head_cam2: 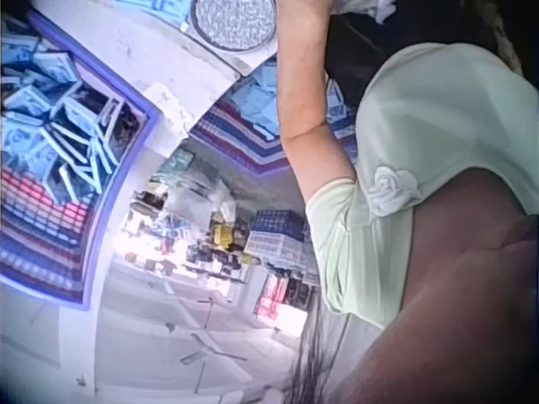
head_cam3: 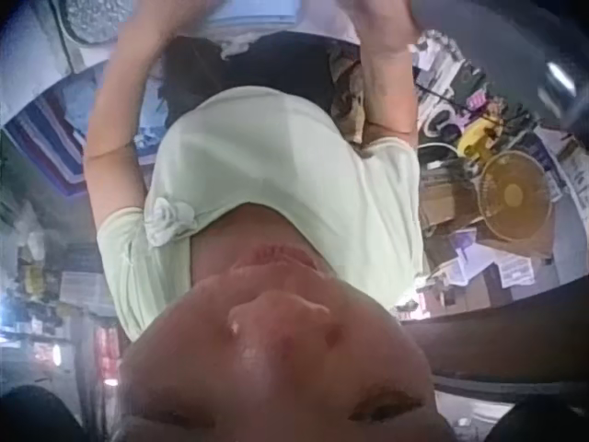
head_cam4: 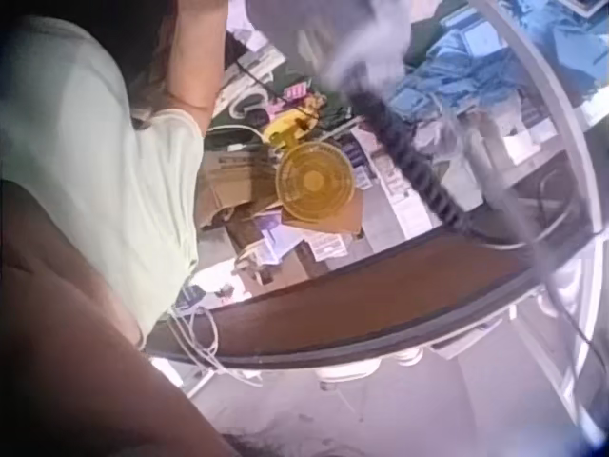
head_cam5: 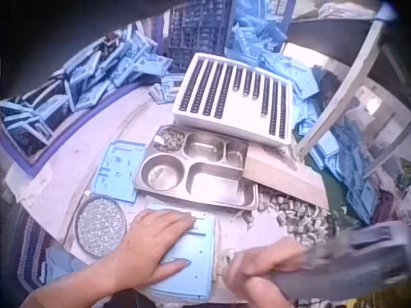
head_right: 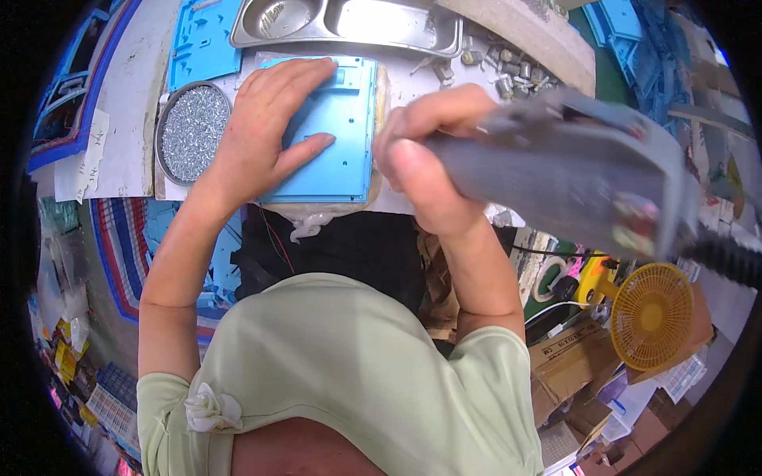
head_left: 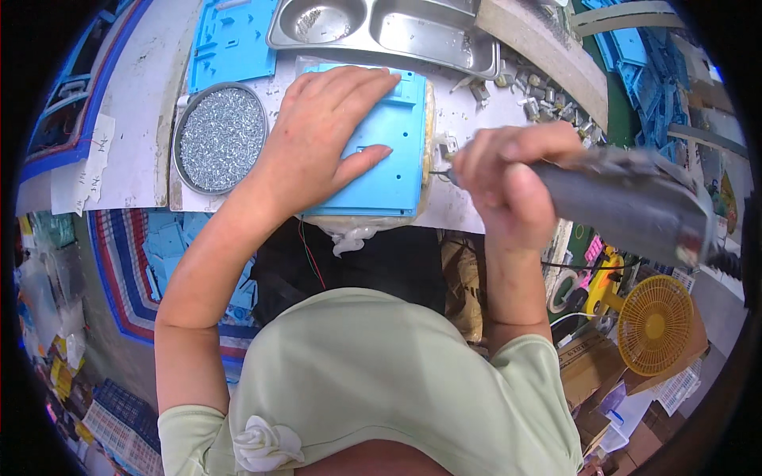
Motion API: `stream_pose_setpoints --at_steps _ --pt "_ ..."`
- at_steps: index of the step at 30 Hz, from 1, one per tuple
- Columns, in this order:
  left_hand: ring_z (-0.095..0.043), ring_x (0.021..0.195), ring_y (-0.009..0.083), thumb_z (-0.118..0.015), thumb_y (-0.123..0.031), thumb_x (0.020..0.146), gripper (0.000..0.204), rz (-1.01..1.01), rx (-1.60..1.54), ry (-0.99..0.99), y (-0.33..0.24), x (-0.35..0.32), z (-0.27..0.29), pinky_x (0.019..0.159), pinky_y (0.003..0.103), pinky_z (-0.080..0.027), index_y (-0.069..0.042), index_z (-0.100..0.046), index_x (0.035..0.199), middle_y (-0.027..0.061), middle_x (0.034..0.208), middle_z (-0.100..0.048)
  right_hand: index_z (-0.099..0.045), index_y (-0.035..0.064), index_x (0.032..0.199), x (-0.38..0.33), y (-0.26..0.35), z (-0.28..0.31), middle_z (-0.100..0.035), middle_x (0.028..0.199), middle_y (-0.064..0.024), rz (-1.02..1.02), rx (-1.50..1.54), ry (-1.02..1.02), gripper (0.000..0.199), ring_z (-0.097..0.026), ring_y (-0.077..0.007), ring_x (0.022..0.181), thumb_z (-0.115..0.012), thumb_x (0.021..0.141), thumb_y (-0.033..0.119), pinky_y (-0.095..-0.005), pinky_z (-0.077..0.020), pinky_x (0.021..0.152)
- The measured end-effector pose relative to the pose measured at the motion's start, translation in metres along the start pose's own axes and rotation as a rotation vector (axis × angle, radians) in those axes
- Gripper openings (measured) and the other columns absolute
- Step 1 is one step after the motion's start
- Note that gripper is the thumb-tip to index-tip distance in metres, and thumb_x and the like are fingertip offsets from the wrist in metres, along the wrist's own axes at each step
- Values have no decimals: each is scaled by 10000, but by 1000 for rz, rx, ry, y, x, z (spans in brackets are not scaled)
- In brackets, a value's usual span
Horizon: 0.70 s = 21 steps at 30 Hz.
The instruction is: Assembling electronic components into a plastic housing using a powered screwdriver and a soldering iron.
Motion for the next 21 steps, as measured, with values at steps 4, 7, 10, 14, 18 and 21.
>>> stream_pose_setpoints --at_steps 4,7,10,14,18,21 --pt "-506 1364 326 -764 -228 861 495 -8 135 36 16 24 2 1147 510 -362 -78 -608 1306 124 1441 -573 -514 27 1158 11 20 -5 -433 613 -12 20 -103 77 314 -441 -153 528 -640 959 233 -350 -426 533" --pt "-543 1334 335 -728 -164 902 302 -181 302 -65 9 24 17 1093 532 -430 -64 -620 1167 144 1436 -571 -510 26 1257 21 27 -11 -426 614 2 69 -85 119 383 -440 -152 544 -610 964 253 -342 -425 538" --pt "-623 1233 311 -760 -61 864 358 21 -3 -415 20 -45 117 1066 488 -493 -36 -614 1190 175 1439 -571 -504 26 1275 28 44 -3 -425 634 9 94 -27 138 392 -426 -134 537 -595 970 255 -321 -400 537" --pt "-573 1253 250 -675 -46 966 475 687 -9 -860 150 -319 184 1090 391 -448 47 -474 1386 189 1351 -572 -505 -2 1263 37 45 24 -437 660 3 57 -94 45 371 -418 -109 531 -594 979 218 -302 -388 530" --pt "-623 1167 333 -725 -235 941 507 1627 320 -975 166 -652 82 1011 430 -476 107 -544 1268 223 1264 -631 -529 -42 1186 68 15 23 -469 629 -12 -110 -181 -142 367 -432 -100 519 -684 944 186 -295 -403 521" --pt "-627 1177 408 -803 -393 846 673 2035 -114 -1346 142 -764 -18 1001 460 -496 96 -577 1250 287 1214 -663 -537 -34 1175 83 4 28 -486 648 -19 -90 -124 -158 323 -436 -97 521 -675 950 151 -291 -401 521"
Point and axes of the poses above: each hand's wrist, its own x-axis towards the middle knuckle, its own z-axis out of the back of the hand, y = z × x, the point moved 7 cm from there along x, towards the middle knuckle
